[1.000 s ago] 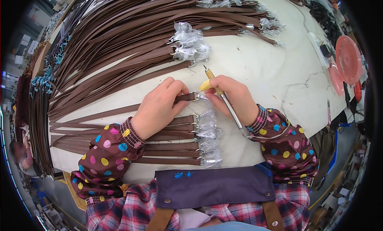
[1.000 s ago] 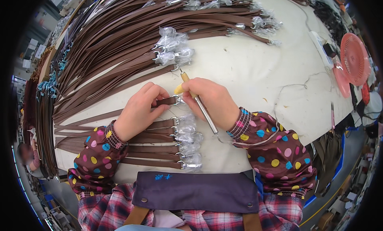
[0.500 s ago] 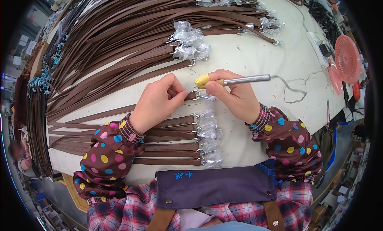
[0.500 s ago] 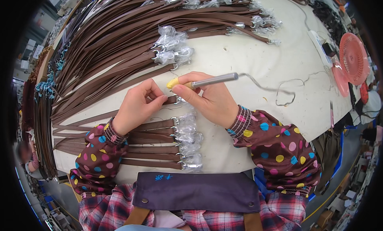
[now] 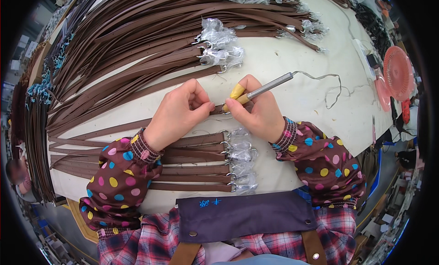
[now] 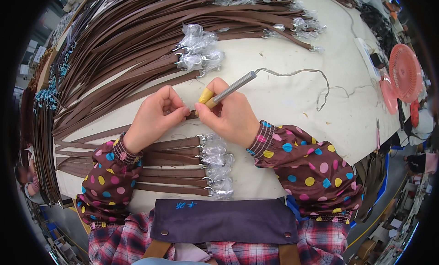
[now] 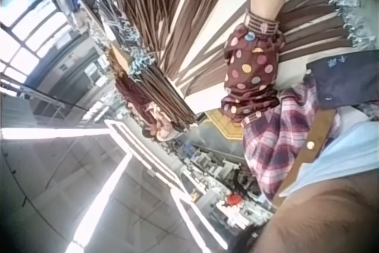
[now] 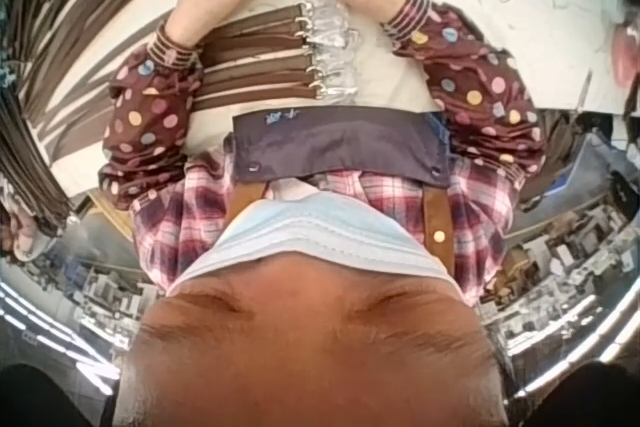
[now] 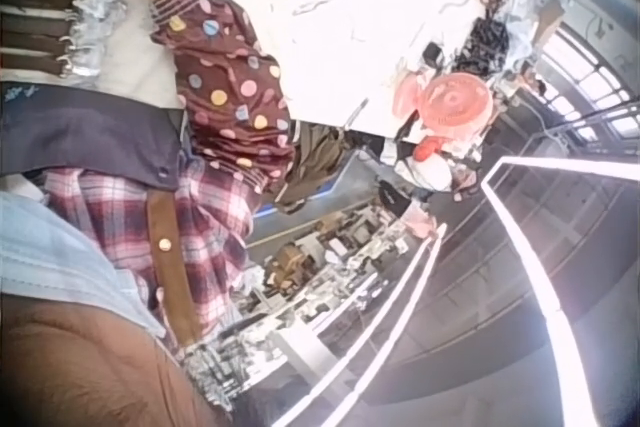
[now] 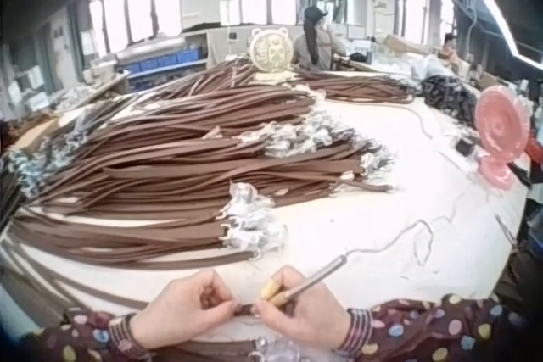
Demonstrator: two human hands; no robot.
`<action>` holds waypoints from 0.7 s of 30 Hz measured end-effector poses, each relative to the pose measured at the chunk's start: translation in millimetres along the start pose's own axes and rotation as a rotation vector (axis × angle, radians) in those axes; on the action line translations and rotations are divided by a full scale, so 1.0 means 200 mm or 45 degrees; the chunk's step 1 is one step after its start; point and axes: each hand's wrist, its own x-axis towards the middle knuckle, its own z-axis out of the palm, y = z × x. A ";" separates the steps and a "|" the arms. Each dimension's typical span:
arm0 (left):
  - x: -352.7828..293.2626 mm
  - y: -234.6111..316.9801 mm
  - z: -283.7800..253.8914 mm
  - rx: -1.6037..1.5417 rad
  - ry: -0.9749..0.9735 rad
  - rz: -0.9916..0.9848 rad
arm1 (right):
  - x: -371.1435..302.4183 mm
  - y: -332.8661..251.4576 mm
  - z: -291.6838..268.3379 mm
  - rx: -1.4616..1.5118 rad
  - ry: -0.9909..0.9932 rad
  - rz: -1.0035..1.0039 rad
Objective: Applying metal clips and securing hardware to synthetic leather straps using a handheld heat tool.
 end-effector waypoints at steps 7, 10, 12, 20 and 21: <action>0.00 0.00 0.00 -0.004 0.003 0.004 | 0.00 0.00 0.00 -0.055 0.011 0.022; 0.00 0.00 0.00 -0.002 0.004 0.001 | 0.00 0.01 0.00 -0.078 0.002 0.016; 0.00 0.00 0.00 -0.003 0.000 0.014 | 0.00 0.01 0.00 -0.092 -0.003 0.007; 0.00 0.01 0.00 -0.004 -0.013 0.010 | 0.00 0.00 0.01 -0.113 -0.006 0.020; 0.00 0.01 0.00 -0.002 -0.013 0.003 | 0.00 0.00 0.01 -0.112 -0.006 0.021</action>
